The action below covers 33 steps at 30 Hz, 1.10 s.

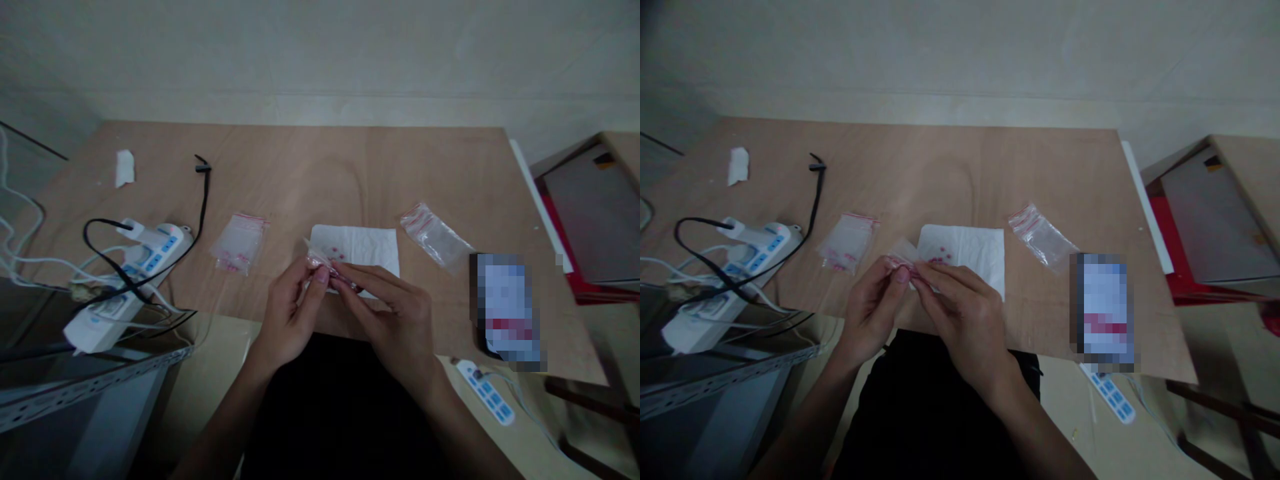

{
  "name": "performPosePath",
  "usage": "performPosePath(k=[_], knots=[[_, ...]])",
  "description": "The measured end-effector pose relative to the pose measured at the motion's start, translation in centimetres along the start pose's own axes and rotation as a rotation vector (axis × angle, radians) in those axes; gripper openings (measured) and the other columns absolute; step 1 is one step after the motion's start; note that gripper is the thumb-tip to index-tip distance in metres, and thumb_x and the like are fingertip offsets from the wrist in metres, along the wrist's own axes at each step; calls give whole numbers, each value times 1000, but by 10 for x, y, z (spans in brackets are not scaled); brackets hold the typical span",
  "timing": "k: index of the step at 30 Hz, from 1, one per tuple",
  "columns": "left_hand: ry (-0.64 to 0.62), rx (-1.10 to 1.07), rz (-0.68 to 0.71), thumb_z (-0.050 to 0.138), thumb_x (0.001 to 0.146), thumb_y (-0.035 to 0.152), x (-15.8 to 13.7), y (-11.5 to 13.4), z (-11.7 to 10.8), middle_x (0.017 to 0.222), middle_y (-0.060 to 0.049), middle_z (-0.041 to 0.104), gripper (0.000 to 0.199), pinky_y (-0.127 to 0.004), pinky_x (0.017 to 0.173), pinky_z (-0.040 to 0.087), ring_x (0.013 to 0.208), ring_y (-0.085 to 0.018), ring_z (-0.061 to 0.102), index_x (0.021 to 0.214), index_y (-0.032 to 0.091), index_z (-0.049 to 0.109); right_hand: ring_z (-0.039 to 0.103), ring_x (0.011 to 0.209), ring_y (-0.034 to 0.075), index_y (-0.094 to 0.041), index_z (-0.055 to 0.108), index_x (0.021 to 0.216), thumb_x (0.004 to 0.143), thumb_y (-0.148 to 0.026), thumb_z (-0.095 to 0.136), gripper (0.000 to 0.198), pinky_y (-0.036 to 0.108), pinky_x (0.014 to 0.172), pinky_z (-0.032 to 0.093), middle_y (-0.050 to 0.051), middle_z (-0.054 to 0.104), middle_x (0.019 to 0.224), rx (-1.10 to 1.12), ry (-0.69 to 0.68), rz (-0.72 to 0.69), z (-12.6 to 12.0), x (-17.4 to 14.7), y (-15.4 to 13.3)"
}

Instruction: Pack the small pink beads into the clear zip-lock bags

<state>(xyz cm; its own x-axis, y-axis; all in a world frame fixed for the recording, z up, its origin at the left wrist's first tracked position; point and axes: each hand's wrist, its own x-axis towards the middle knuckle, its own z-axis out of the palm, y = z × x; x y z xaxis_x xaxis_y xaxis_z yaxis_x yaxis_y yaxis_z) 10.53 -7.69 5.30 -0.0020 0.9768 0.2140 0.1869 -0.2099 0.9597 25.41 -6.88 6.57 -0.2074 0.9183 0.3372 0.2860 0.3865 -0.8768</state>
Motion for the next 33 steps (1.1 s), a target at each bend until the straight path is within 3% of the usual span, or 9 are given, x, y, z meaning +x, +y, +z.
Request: performPosePath(k=[9, 15, 20, 24, 26, 28, 30, 31, 33], knots=[[35, 57, 13, 44, 100, 31, -4, 1, 1, 67, 3, 49, 30, -25, 62, 39, 65, -12, 48, 72, 20, 50, 74, 82, 12, -22, 76, 98, 91, -19, 60, 17, 20, 73, 59, -2, 79, 91, 78, -85, 178, 0, -3, -10], [-137, 239, 45, 39, 100, 26, -3, 4, -4, 72, 2, 47, 23, -25, 60, 39, 65, -11, 47, 79, 21, 45, 70, 61, 10, -18, 72, 91, 92, -18, 58, 14, 17, 56, 53, -2, 75, 74, -85, -116, 88, 0, -6, -9], [-201, 501, 156, 46, 92, 13, -3, 10, -15, 71, 4, 46, 18, -24, 57, 35, 62, -10, 44, 76, 21, 43, 68, 55, 12, -15, 67, 86, 92, -15, 57, 12, 20, 52, 52, 2, 74, 68, -445, 69, -144, -4, -7, 0], [-268, 526, 53, 47, 89, 13, -8, 20, -21, 64, 5, 43, 22, -24, 53, 32, 57, -9, 42, 70, 20, 41, 64, 52, 11, -18, 63, 79, 87, -15, 62, 9, 20, 50, 50, -1, 69, 62, -525, 64, -177, -18, -3, 1], [-260, 469, -16, 44, 92, 16, -9, 26, -20, 62, 5, 42, 24, -24, 52, 32, 55, -9, 41, 68, 20, 40, 70, 69, 15, -17, 63, 86, 87, -17, 62, 2, 25, 63, 56, 4, 72, 76, -400, -19, -169, -23, -1, 1], [-246, 416, -72, 40, 94, 19, -9, 31, -19, 62, 4, 43, 27, -25, 53, 33, 55, -10, 42, 68, 20, 40, 68, 104, 22, -17, 62, 112, 86, -27, 67, 28, 35, 88, 57, 11, 71, 111, -185, -139, -136, -25, 0, 3], [-257, 377, -103, 38, 96, 21, -7, 35, -17, 63, 4, 45, 27, -26, 55, 34, 57, -10, 44, 69, 20, 42, 54, 129, 25, -22, 48, 137, 77, -40, 77, 69, 42, 106, 47, 13, 57, 139, 29, -292, -96, -23, 1, 8], [-271, 363, -110, 38, 96, 21, -7, 36, -17, 65, 4, 47, 27, -26, 57, 35, 59, -10, 45, 70, 20, 43, 51, 133, 26, -26, 43, 142, 71, -44, 81, 83, 43, 109, 45, 12, 53, 143, 112, -358, -87, -22, 1, 12], [-299, 344, -123, 38, 96, 22, -6, 38, -16, 68, 3, 51, 25, -26, 59, 36, 62, -11, 48, 73, 19, 47, 55, 128, 24, -32, 44, 143, 65, -43, 85, 89, 40, 108, 46, 8, 58, 138, 217, -422, -96, -19, 1, 18]])
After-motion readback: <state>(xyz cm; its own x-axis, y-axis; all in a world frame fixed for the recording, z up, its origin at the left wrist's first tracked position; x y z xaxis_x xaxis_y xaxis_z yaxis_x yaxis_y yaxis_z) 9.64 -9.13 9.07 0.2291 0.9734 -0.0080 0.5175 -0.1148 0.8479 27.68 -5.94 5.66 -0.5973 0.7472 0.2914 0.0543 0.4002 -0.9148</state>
